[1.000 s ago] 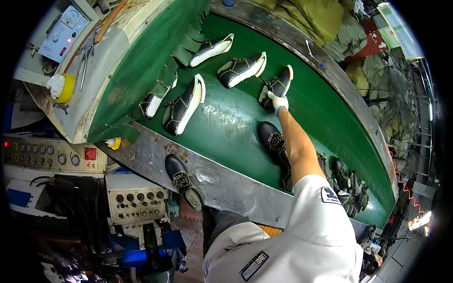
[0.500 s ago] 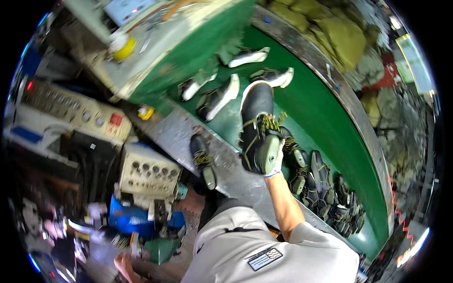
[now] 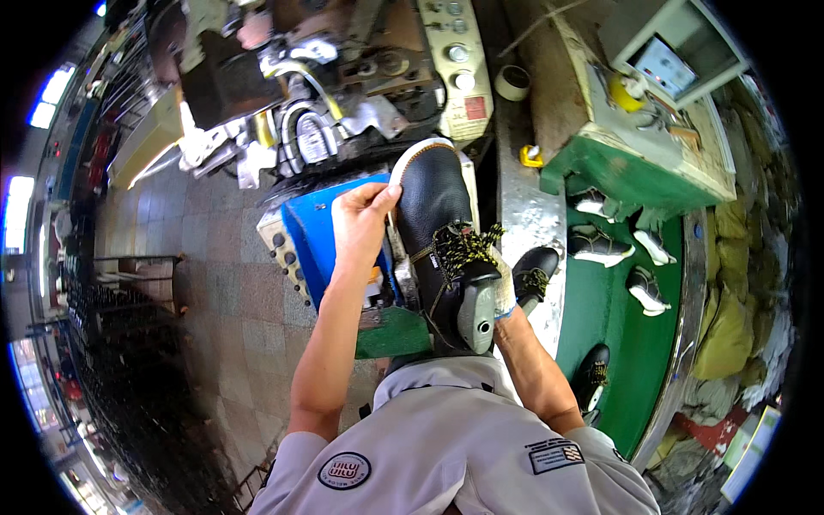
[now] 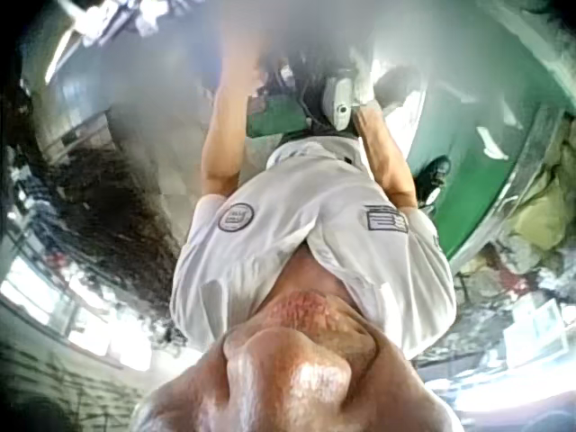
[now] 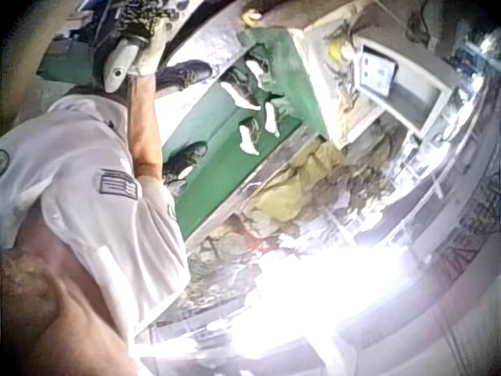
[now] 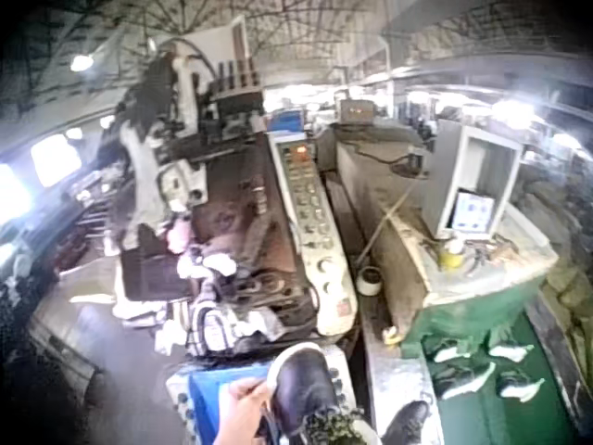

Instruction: The person places a shoe upper onto a lasting machine, operates the machine to pull and shape the material over a last, and then places the formed shoe onto a conveyor belt.

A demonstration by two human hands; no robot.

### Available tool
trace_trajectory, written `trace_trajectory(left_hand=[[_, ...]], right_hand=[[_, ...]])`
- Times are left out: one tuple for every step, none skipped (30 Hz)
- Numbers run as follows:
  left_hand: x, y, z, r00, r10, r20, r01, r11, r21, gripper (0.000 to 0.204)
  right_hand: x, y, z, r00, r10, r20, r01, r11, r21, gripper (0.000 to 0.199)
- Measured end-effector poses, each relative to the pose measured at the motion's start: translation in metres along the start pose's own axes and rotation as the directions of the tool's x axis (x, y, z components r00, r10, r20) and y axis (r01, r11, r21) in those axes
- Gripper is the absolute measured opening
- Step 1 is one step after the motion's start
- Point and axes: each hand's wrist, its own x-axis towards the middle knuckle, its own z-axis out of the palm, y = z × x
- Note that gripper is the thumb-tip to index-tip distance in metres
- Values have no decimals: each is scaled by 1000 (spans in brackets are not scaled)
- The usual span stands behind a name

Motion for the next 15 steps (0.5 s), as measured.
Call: trace_trajectory(left_hand=[[-4, -4, -11, 997, 38, -71, -43, 996, -76, 16], [-5, -8, -23, 993, 56, -106, -66, 993, -98, 14], [-3, -10, -38, 996, 33, -84, -43, 992, -116, 14], [1, -10, -50, 998, 12, -58, -19, 991, -133, 15], [4, -9, -59, 995, -39, -89, 24, 987, -161, 14], [8, -12, -65, 987, -64, -150, 30, 975, -219, 17], [13, -18, -68, 974, -93, -206, 33, 960, -276, 22], [19, -21, -64, 962, -123, -244, 35, 942, -335, 28], [22, -13, -57, 929, -109, -354, -26, 934, -357, 37], [24, -12, -58, 888, -9, -460, -100, 972, -211, 40], [28, -15, -65, 870, 102, -482, -155, 985, -72, 42], [33, -18, -72, 846, 212, -489, -205, 976, 69, 43], [41, -21, -77, 844, 129, -520, -137, 990, 23, 43], [48, -19, -80, 837, 46, -545, -70, 997, -24, 43], [55, -18, -82, 824, -39, -565, -4, 997, -73, 44]], right_hand=[[6, 7, 5, 999, 48, -22, -49, 998, -33, 52], [11, 13, 8, 995, 80, -55, -84, 994, -67, 51], [19, 22, 7, 995, 102, -17, -103, 991, -86, 51], [26, 30, 8, 989, 128, -80, -135, 987, -83, 53], [31, 37, 17, 981, 185, -52, -186, 982, -16, 55], [34, 42, 25, 971, 238, -23, -236, 970, 51, 56], [37, 48, 34, 949, 311, 47, -314, 945, 90, 56], [51, 58, 14, 960, 280, 22, -280, 960, 10, 54], [54, 63, 27, 960, 279, 17, -278, 960, -19, 53], [55, 66, 39, 961, 277, 13, -276, 960, -48, 52], [51, 60, 61, 956, 289, -57, -293, 951, -98, 49], [58, 67, 59, 959, 281, -29, -283, 956, -80, 47], [61, 69, 63, 961, 275, -35, -277, 957, -83, 46], [63, 70, 66, 962, 268, -41, -271, 959, -83, 45], [70, 74, 70, 953, 294, -65, -299, 950, -86, 43]])
